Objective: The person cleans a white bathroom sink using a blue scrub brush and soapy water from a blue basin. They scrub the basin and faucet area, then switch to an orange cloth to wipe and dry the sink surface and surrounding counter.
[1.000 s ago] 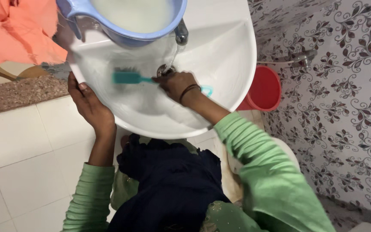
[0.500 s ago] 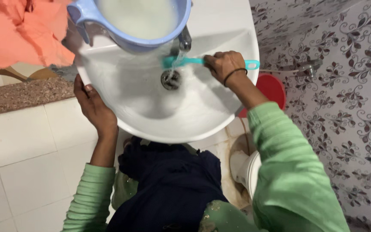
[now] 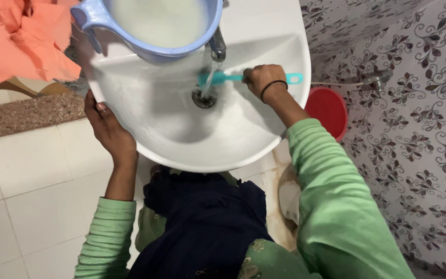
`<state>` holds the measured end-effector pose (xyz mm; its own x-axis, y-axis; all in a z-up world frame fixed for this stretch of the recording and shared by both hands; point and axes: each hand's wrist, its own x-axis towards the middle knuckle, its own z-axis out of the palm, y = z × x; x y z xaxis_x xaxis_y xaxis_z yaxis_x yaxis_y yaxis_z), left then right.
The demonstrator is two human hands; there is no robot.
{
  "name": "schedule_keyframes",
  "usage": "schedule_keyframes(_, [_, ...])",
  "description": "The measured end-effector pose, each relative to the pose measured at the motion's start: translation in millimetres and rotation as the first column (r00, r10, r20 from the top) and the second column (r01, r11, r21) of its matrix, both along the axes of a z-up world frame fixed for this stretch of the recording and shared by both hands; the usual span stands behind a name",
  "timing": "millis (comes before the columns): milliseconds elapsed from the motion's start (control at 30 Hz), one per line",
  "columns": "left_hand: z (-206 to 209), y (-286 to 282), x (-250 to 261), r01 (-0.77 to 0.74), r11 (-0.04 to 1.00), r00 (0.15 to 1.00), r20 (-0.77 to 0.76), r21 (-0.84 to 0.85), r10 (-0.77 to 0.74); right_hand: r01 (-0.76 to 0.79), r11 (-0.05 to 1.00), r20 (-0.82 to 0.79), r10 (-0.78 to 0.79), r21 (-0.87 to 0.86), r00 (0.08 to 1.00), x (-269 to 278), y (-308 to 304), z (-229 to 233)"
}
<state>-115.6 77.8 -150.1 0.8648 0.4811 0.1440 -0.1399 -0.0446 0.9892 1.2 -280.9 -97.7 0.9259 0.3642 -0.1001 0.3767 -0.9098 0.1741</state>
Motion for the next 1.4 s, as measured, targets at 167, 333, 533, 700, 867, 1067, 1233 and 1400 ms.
schedule_keyframes(167, [3,-2,2,-0.016,1.000,0.999,-0.035,-0.025,0.015,-0.062,0.893,0.186,-0.025,0.446,0.982,-13,5,7])
schedule_keyframes(333, [2,0,2,-0.013,0.999,1.000,-0.027,0.040,0.014,0.067,0.995,-0.010,-0.067,0.070,0.998,-7,12,-9])
schedule_keyframes(533, [1,-1,0,-0.021,1.000,1.000,-0.022,0.022,0.021,0.073,0.971,0.015,-0.078,0.229,0.997,-15,3,26])
schedule_keyframes(700, [1,-1,1,-0.021,0.999,1.000,-0.020,0.033,0.022,0.260,0.957,-0.234,-0.284,-0.130,0.930,-13,-4,9])
schedule_keyframes(867, [-1,0,2,-0.020,0.999,1.000,-0.021,0.026,0.020,0.211,0.970,-0.619,-0.238,-0.118,0.748,-70,31,-17])
schedule_keyframes(1067, [-3,0,3,-0.038,0.999,0.999,-0.012,0.018,0.038,0.173,0.976,-0.622,-0.219,-0.135,0.752,-53,43,-36])
schedule_keyframes(1233, [4,-1,1,-0.026,1.000,1.000,-0.008,-0.004,0.026,-0.172,0.981,0.159,0.184,-0.086,0.970,-1,-24,12])
schedule_keyframes(1400, [2,-1,0,-0.016,1.000,0.999,-0.045,-0.026,0.015,-0.397,0.917,0.554,0.351,-0.040,0.755,18,-17,35])
